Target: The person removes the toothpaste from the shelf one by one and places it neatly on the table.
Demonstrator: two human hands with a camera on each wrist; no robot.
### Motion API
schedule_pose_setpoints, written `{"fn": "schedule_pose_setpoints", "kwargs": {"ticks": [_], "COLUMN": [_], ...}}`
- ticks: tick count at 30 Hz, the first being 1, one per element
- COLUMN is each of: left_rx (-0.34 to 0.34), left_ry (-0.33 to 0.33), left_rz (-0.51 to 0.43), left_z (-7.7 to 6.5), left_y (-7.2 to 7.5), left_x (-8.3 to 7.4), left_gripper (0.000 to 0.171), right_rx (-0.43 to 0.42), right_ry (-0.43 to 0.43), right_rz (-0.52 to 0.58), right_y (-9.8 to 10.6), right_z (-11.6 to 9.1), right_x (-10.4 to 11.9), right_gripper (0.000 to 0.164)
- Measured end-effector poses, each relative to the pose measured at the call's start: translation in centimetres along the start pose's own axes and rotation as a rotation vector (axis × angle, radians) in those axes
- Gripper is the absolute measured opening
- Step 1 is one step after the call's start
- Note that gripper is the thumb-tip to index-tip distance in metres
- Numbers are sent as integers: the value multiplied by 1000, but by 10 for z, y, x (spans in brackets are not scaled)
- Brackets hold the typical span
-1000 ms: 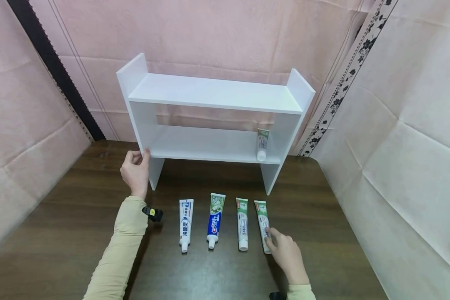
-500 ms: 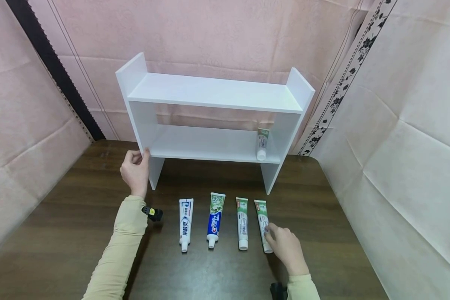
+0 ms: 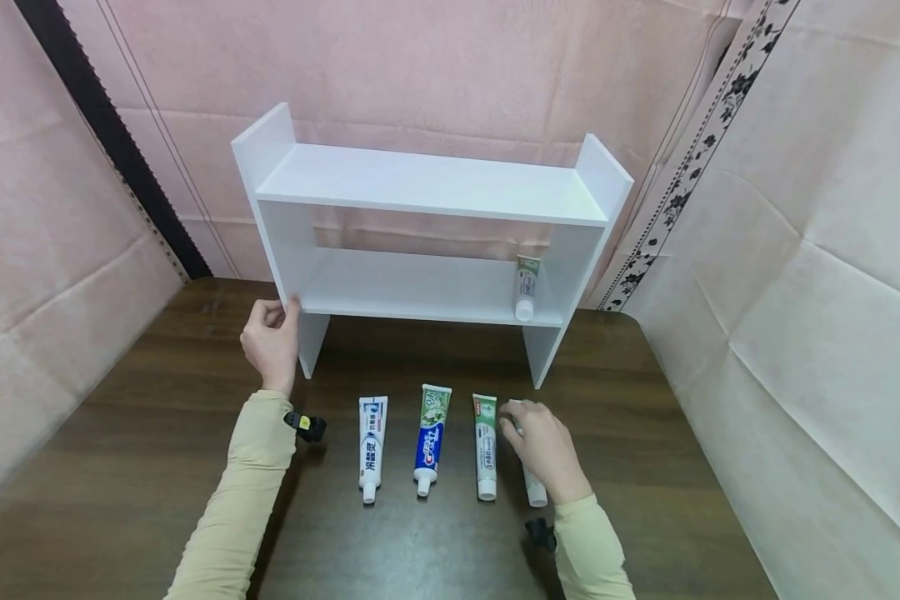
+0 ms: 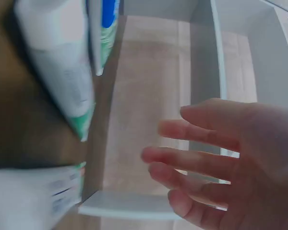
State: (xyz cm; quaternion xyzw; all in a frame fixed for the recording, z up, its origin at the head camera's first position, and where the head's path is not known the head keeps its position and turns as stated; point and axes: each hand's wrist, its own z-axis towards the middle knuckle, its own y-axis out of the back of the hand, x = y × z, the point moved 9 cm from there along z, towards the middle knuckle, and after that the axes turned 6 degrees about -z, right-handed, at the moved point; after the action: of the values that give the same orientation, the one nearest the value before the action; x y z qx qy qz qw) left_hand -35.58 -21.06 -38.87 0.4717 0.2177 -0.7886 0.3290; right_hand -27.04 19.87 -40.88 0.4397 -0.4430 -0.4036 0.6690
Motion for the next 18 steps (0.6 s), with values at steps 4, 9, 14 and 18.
{"fn": "schedule_pose_setpoints", "kwargs": {"ticks": [4,9,14,18], "left_rx": [5,6,5,3], "left_ry": [1,11,13,18], "left_rz": [4,11,10,3], "left_z": [0,0,-1,0], "left_y": [0,0,1,1], "left_x": [0,2,2,1], "left_gripper": [40,39,39,39], "right_rx": [-105,-186,-285,-349], "right_ry": [41,13,-51,-88], "right_rz": [6,39,43,50], "right_y": [19,39,58,67], "right_z": [14,30,44,54], "right_x": [10,11,2,-5], "right_gripper": [28,40,44,46]}}
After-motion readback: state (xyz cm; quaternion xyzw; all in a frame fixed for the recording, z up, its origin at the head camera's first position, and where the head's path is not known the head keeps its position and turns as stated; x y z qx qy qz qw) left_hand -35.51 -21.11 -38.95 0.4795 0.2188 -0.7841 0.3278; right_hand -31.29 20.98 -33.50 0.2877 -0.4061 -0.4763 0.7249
